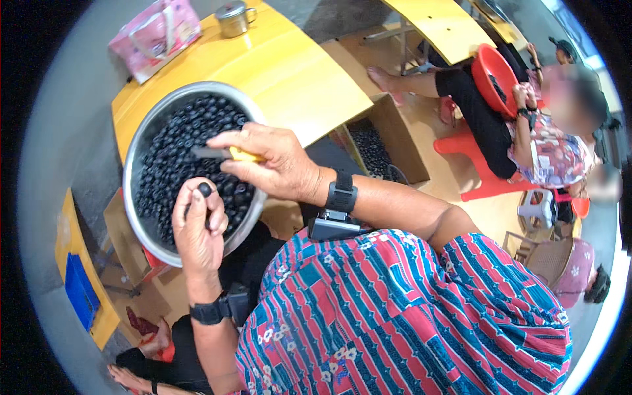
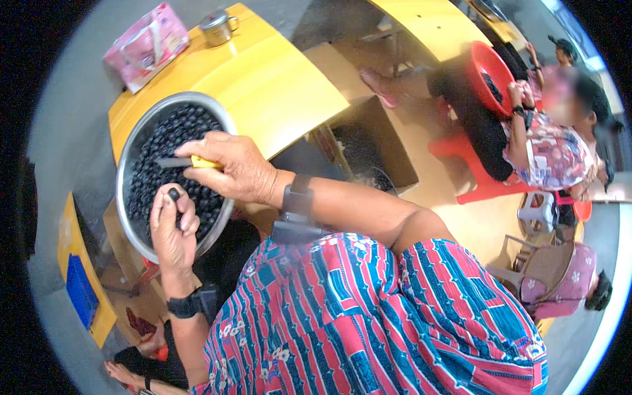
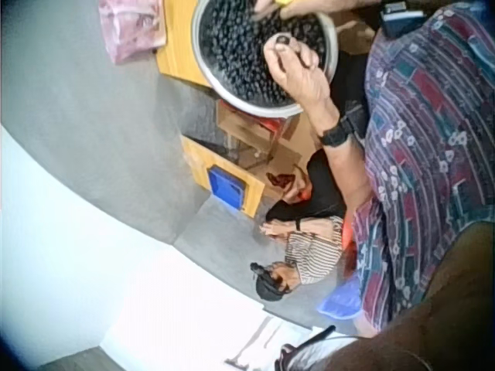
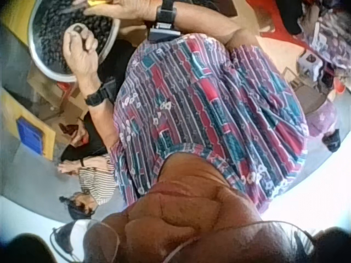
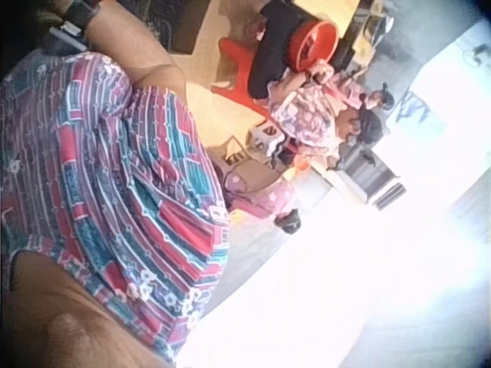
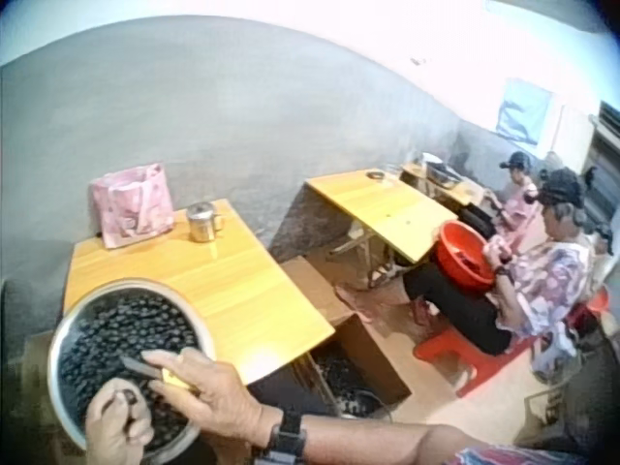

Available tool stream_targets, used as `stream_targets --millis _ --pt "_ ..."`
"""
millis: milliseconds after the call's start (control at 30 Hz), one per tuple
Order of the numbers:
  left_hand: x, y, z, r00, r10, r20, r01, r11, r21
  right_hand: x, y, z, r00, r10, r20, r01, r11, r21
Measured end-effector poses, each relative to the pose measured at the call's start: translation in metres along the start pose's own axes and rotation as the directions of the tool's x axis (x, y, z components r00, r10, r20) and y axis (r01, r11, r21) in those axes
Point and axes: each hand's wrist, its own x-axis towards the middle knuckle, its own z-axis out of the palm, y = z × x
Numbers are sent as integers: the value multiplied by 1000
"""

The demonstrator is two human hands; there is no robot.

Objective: Sorting and trimming blueberries using a small knife.

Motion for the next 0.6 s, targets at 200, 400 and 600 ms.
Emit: stream_targets --millis 200,400,600 --pt "24 1 33 828 -491 272 503 864 27 2 1 -80 946 -13 -323 -67 969 -236" --pt "70 -52 67 661 -660 357 634 746 204 -7 -24 -146 760 18 -649 -177 968 -180" --pt "97 -94 96 677 -608 415 656 754 33 -24 -45 -164 803 13 -596 -121 983 -141"
